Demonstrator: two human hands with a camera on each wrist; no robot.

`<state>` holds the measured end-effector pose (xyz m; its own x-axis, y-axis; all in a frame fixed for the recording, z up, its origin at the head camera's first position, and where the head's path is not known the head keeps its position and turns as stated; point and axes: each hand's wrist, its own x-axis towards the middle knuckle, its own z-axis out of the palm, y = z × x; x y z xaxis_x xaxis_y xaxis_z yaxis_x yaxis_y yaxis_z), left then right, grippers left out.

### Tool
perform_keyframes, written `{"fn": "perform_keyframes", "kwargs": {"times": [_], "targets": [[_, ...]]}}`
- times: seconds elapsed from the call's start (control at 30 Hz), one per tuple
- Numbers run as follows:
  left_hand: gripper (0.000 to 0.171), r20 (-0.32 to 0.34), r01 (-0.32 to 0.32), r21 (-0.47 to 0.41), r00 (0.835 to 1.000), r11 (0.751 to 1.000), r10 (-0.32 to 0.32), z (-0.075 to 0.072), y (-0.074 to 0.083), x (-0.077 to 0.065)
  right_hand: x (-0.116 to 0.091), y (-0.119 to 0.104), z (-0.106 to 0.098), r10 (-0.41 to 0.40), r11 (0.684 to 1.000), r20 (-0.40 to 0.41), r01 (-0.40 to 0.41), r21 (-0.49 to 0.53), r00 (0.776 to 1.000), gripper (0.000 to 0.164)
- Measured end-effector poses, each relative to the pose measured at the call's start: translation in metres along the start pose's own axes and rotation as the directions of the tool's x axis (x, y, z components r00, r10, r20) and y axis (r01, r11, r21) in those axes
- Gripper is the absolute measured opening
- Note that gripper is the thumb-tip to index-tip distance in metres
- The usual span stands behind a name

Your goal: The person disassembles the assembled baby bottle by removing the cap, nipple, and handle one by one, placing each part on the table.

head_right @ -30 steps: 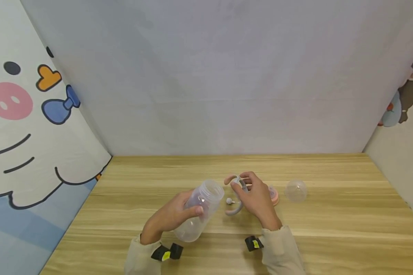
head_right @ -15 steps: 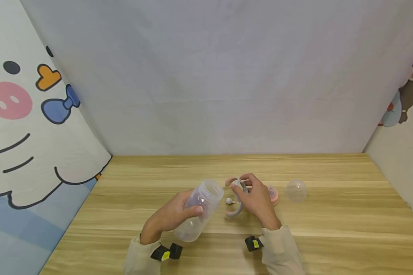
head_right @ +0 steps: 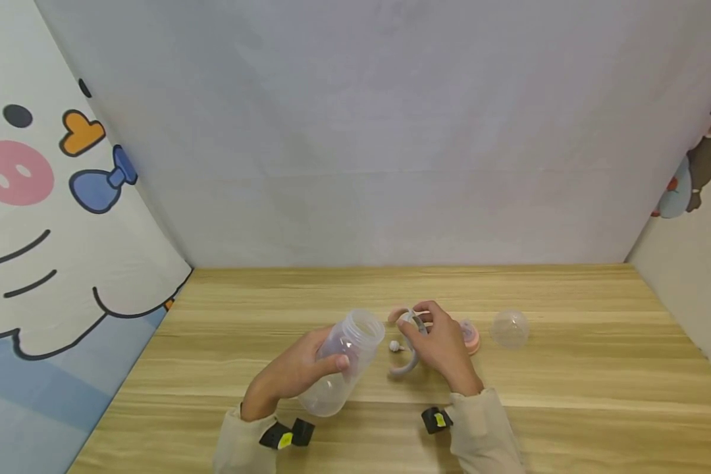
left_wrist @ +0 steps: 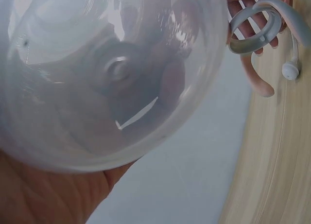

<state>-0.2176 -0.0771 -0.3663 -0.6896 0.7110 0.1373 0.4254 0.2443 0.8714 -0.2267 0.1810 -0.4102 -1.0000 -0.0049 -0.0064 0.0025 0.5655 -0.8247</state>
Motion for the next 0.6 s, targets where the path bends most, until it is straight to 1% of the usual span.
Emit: {"fn": "perform_keyframes", "kwargs": {"times": [0.2,0.6], "targets": [[0.072,0.001,0.018,-0.012,1.0,1.0,-0.018,-0.0014,-0.0005,-0.0021,-0.0016,-0.0004,0.0003,0.007,1.0,0.002,-0.007,-0.027,1.0,0.053],[0.073,-0.006,0.013,0.001,1.0,1.0,-0.013,-0.002,0.0022,-0.0057,-0.0037,-0.0007,0.0021,0.016,0.999,-0.002,-0.016,-0.05,1.0,0.052]]}}
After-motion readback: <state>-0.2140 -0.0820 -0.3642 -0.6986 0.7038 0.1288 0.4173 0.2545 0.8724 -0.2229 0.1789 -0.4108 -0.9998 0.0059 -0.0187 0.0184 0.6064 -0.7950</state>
